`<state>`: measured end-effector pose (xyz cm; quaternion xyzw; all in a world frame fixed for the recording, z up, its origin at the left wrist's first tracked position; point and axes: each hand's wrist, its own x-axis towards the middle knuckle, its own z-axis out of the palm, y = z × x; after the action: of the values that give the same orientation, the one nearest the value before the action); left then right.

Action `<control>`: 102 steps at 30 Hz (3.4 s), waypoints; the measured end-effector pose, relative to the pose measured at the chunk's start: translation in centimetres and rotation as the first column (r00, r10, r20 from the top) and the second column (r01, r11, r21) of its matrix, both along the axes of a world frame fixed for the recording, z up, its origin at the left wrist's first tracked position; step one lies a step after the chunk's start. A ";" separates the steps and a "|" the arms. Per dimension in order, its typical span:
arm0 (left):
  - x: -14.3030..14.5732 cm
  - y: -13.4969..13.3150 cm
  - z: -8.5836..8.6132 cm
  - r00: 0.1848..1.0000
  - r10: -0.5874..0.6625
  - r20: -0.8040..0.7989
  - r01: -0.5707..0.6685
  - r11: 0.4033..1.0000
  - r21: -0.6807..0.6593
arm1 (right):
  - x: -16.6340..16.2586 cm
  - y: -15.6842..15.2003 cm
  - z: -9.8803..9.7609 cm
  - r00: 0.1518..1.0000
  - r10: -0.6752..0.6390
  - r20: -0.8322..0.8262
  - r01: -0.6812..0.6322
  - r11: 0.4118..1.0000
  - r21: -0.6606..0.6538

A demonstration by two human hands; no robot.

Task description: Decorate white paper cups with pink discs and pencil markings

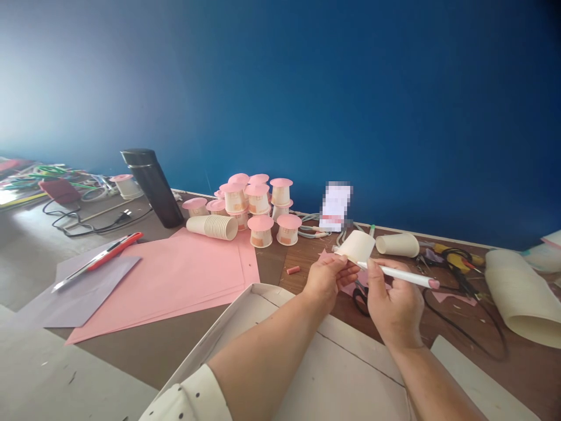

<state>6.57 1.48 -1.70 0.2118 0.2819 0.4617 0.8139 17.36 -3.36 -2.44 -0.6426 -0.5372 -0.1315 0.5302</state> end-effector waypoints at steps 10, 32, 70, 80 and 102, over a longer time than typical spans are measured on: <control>0.0 0.0 0.1 1.000 0.000 0.000 0.000 1.000 0.003 | 0.0 -0.1 0.3 1.000 -0.006 -0.004 0.006 1.000 0.026; 0.0 -0.1 0.2 1.000 -0.008 -0.017 0.008 1.000 0.006 | 0.2 0.2 0.0 0.996 0.004 0.089 -0.007 0.999 0.041; -0.1 -0.1 0.6 1.000 -0.001 -0.004 0.001 0.999 -0.040 | -0.1 -0.2 0.4 0.999 0.046 -0.022 -0.045 0.998 0.041; -0.3 0.0 0.7 1.000 -0.025 0.003 0.026 0.994 -0.110 | -0.1 -0.1 0.3 0.999 0.032 -0.032 -0.031 0.999 0.022; -0.2 -0.1 0.6 1.000 -0.018 -0.003 0.018 0.998 -0.054 | 0.3 0.0 0.0 0.998 0.008 0.055 -0.009 1.000 0.018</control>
<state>6.36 1.39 -1.07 0.1931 0.2937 0.4465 0.8229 17.63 -3.31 -2.48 -0.6318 -0.5530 -0.1515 0.5216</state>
